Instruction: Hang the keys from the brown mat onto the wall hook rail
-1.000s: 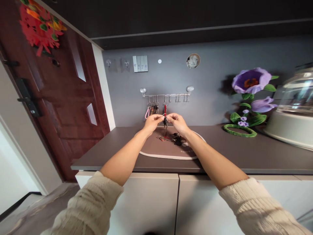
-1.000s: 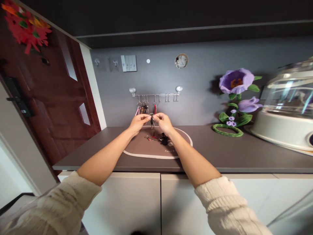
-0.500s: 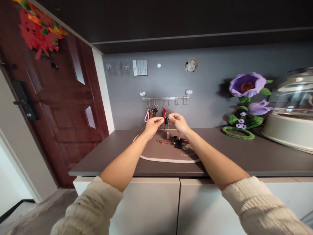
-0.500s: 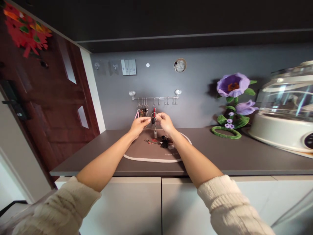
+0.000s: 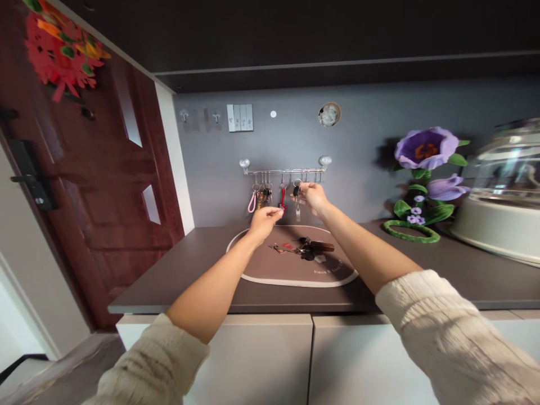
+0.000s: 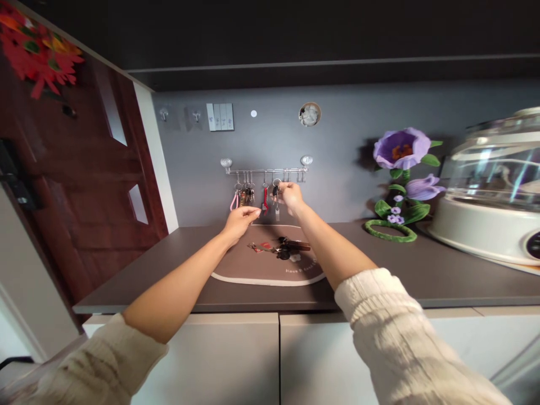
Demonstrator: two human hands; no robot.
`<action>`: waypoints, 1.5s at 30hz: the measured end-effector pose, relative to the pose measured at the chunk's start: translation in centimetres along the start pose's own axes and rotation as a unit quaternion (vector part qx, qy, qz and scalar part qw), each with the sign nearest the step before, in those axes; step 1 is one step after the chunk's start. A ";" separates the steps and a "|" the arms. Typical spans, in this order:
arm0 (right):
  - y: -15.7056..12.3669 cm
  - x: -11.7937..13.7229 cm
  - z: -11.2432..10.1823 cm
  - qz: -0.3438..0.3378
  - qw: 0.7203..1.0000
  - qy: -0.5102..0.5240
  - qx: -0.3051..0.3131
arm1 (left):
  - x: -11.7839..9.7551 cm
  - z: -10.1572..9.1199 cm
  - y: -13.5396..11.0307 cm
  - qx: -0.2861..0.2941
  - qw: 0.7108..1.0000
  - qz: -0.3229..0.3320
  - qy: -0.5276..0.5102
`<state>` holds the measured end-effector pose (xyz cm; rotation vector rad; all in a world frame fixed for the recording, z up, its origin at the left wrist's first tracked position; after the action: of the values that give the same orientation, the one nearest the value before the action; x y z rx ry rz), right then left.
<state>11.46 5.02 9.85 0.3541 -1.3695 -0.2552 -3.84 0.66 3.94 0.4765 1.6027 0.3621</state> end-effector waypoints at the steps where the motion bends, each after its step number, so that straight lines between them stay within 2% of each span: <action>1: 0.4 0.0 0.0 0.003 1.000 0.000 -0.009 | 0.0 0.0 0.0 -0.001 1.000 0.000 0.001; 10: 3.1 0.0 0.6 0.018 0.997 -0.018 -0.076 | -0.2 -0.1 -0.2 -0.014 1.000 -0.018 0.016; 19: 4.4 -1.3 0.4 0.043 0.989 -0.026 -0.137 | 0.2 -0.3 0.1 -0.020 1.000 -0.017 0.016; 31: 3.9 -2.7 -0.1 0.052 0.990 -0.052 -0.123 | 0.1 -0.4 0.0 -0.031 0.999 -0.030 0.034; 38: 3.7 -3.0 -0.4 0.041 0.993 -0.046 -0.096 | 0.3 -0.3 -0.1 -0.022 0.998 -0.008 0.064; 45: 2.5 -2.8 -1.1 0.052 0.989 -0.084 -0.107 | 0.7 0.0 -0.1 -0.004 0.995 -0.004 0.100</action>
<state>11.95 8.43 8.13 0.0837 -1.5059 -0.3487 -3.87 0.88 3.30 0.4373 1.7958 0.4209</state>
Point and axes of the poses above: each hand's wrist, its own y-axis towards the middle knuckle, its own z-axis out of the palm, x = y × z, the point moved 3 cm from there along y, towards the middle knuckle, and after that the axes turned 5 degrees about x, right-handed, at the moved point
